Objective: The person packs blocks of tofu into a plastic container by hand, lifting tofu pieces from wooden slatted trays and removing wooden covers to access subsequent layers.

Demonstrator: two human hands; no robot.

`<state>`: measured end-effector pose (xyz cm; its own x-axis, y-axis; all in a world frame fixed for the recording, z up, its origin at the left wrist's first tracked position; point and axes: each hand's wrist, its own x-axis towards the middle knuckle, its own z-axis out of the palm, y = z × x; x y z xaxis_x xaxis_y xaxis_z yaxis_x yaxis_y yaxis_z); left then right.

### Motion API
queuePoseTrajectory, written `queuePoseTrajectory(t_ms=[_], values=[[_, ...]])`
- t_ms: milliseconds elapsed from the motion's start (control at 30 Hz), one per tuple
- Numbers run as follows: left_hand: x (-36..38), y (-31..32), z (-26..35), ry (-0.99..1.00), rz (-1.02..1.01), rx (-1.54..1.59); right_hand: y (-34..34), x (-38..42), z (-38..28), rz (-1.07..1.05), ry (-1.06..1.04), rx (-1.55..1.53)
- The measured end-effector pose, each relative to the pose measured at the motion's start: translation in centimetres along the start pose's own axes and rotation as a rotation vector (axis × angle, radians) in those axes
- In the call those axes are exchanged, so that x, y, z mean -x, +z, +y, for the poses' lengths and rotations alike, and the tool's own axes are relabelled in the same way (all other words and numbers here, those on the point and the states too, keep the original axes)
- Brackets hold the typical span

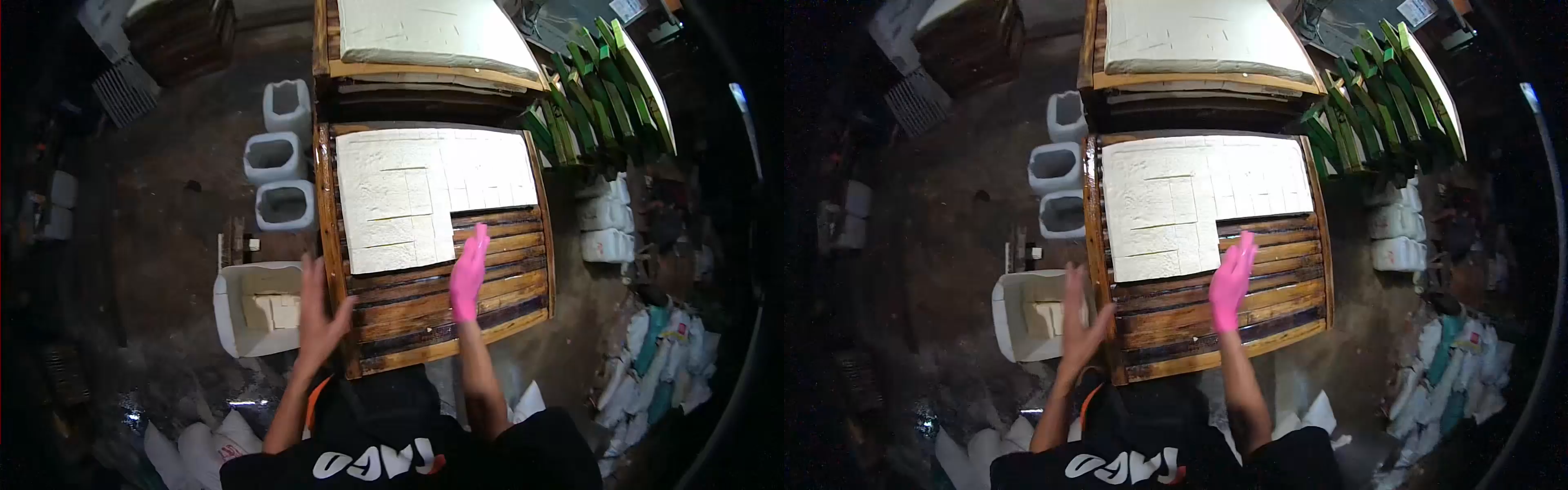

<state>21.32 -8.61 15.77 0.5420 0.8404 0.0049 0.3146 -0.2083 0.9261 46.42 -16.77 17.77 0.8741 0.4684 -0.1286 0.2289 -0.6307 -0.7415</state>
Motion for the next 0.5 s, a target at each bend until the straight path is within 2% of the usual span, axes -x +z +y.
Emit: queuePoseTrajectory(t_ms=[33,100,133,167,233,300,367,433,500], values=[[-1.6,1.9,1.2,0.062,-0.023,-0.166,1.0,-1.9,3.0,0.162,-0.103,0.104],[-4.0,5.7,2.2,0.171,-0.030,-0.423,4.8,-3.4,6.6,0.039,-0.325,0.678],[-4.4,7.3,2.3,0.158,-0.007,-0.428,5.3,-2.0,4.6,0.095,-0.298,0.377],[-4.9,8.4,2.3,0.150,0.019,-0.430,5.5,-1.7,4.0,0.097,-0.309,0.348],[-5.0,10.0,1.9,0.144,0.084,-0.478,5.2,-1.5,3.1,-0.016,-0.082,-0.421],[-5.3,10.7,2.0,0.132,0.153,-0.517,4.3,-4.2,4.5,-0.270,0.240,-1.038],[-5.2,10.6,2.0,0.154,0.137,-0.516,0.1,-6.6,4.5,-0.703,0.427,-1.040],[-5.6,10.7,1.4,0.168,0.168,-0.491,0.1,-9.7,5.3,-1.061,0.591,-1.163],[-5.4,10.7,1.0,0.154,0.122,-0.452,0.1,-9.9,3.1,-1.272,0.691,-1.284]])
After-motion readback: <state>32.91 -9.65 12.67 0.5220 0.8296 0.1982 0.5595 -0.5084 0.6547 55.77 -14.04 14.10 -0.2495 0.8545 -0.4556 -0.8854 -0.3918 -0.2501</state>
